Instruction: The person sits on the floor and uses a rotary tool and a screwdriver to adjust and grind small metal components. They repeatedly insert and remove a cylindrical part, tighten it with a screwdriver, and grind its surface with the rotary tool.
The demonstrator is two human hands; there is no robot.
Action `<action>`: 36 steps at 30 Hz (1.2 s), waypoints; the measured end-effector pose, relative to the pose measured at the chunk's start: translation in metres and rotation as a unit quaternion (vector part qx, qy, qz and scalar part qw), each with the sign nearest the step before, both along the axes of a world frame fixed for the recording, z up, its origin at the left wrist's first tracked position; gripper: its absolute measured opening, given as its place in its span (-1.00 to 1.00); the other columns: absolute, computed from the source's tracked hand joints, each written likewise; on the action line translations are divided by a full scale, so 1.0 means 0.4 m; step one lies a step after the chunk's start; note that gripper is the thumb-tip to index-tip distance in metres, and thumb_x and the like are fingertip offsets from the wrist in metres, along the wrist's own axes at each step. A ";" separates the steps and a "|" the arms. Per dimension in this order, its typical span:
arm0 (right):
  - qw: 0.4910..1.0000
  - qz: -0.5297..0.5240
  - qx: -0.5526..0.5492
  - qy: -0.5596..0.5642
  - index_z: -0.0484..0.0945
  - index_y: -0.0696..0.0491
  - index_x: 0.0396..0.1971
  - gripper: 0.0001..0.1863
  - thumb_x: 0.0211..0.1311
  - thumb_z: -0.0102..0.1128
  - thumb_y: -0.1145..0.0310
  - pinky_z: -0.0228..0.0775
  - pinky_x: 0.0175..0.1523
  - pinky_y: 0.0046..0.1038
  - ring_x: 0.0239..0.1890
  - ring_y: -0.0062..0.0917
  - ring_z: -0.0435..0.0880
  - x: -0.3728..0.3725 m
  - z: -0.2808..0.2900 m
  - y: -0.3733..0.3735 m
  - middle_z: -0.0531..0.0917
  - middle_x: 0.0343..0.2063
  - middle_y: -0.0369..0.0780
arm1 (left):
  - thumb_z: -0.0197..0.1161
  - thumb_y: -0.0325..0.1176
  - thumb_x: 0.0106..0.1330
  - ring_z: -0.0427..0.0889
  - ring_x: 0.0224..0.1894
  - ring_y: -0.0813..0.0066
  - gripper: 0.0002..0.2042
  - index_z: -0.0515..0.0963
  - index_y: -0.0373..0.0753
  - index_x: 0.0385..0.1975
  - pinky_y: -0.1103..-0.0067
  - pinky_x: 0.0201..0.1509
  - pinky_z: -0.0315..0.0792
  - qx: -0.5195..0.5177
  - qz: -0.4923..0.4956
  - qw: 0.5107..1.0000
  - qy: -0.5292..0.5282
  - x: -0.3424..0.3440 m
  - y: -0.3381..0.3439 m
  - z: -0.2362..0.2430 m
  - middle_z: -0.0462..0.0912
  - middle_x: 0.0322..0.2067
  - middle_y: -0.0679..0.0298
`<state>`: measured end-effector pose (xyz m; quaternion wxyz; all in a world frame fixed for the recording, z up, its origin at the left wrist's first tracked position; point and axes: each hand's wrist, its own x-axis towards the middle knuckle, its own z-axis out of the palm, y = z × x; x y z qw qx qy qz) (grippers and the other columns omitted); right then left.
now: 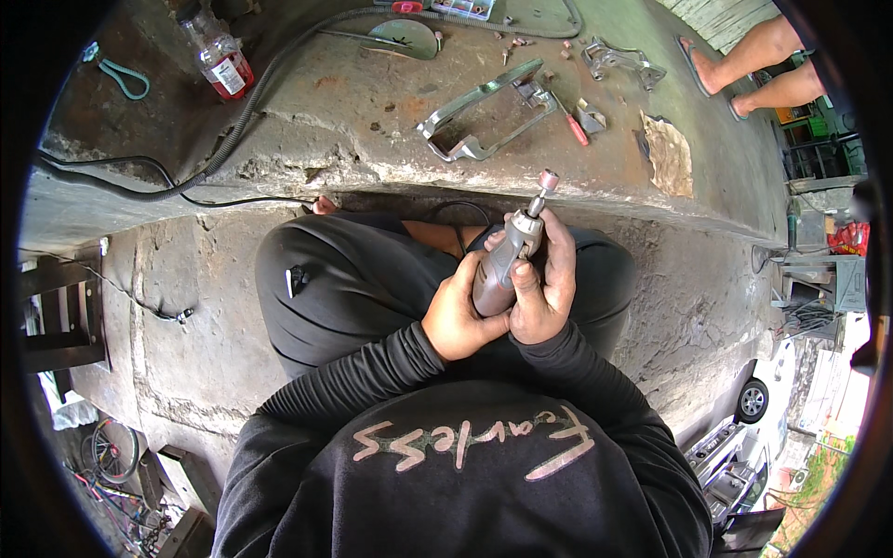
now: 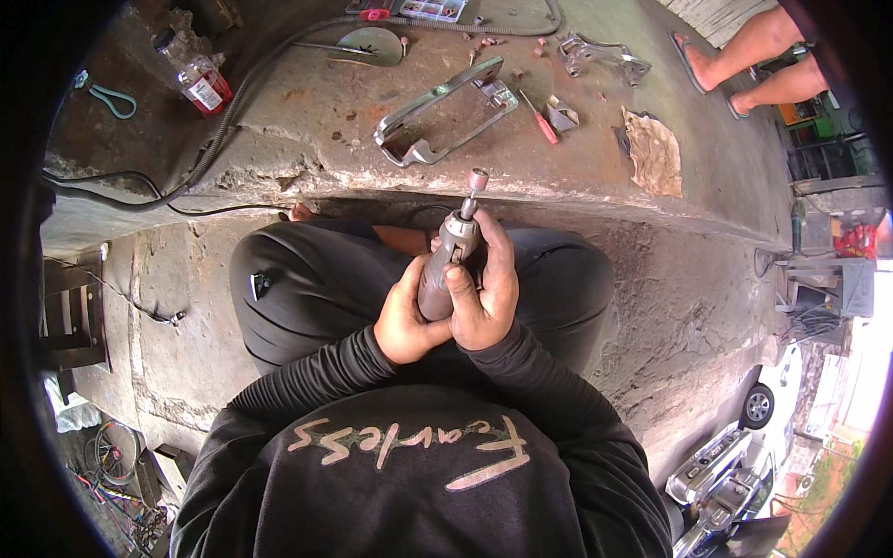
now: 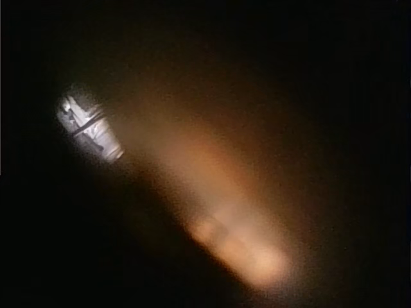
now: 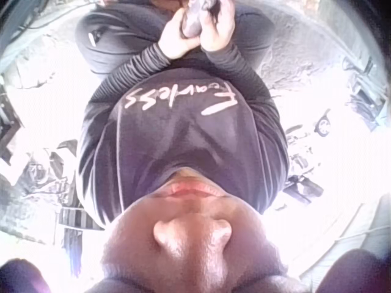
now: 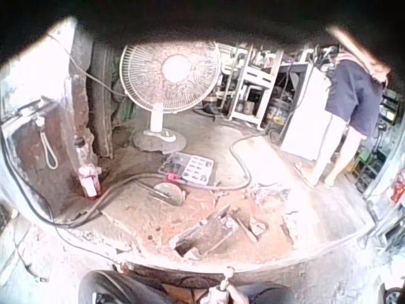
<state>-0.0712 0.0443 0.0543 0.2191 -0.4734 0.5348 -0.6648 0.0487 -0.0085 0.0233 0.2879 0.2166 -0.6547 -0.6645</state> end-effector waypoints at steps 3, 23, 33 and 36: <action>1.000 0.011 0.006 -0.013 0.14 0.28 0.30 -0.32 0.37 0.18 0.20 0.37 0.18 -0.33 0.01 -0.37 0.58 0.001 0.005 0.000 0.52 0.01 -0.03 | 0.50 -0.40 -0.03 0.68 -0.05 0.23 -0.31 0.28 -0.35 0.11 0.43 0.01 0.52 0.014 0.007 1.000 0.009 0.000 0.004 -0.001 0.63 -0.14 -0.02; 0.941 0.049 0.080 -0.327 0.48 0.16 -0.17 -0.75 0.42 0.10 0.25 0.59 -0.13 -0.27 -0.21 -0.28 0.68 -0.062 0.094 -0.047 0.63 -0.25 -0.07 | 0.49 -0.40 0.00 0.65 -0.09 0.33 -0.36 0.32 -0.31 0.09 0.48 0.02 0.48 0.104 -0.042 0.993 0.020 -0.010 0.008 -0.027 0.63 -0.16 0.06; 0.935 0.065 0.063 -0.342 0.47 0.18 -0.17 -0.76 0.41 0.10 0.28 0.57 -0.12 -0.31 -0.24 -0.31 0.66 -0.065 0.093 -0.043 0.60 -0.29 -0.09 | 0.50 -0.37 -0.01 0.67 -0.11 0.30 -0.34 0.31 -0.31 0.09 0.47 0.00 0.50 0.108 -0.047 0.993 0.019 -0.008 0.013 -0.038 0.64 -0.19 0.05; 0.934 0.063 0.051 -0.348 0.50 0.20 -0.15 -0.77 0.41 0.09 0.32 0.57 -0.11 -0.31 -0.25 -0.31 0.67 -0.066 0.089 -0.040 0.61 -0.29 -0.09 | 0.50 -0.37 -0.01 0.68 -0.13 0.30 -0.35 0.31 -0.31 0.09 0.47 -0.01 0.50 0.080 -0.045 0.996 0.014 -0.008 0.012 -0.037 0.64 -0.20 0.05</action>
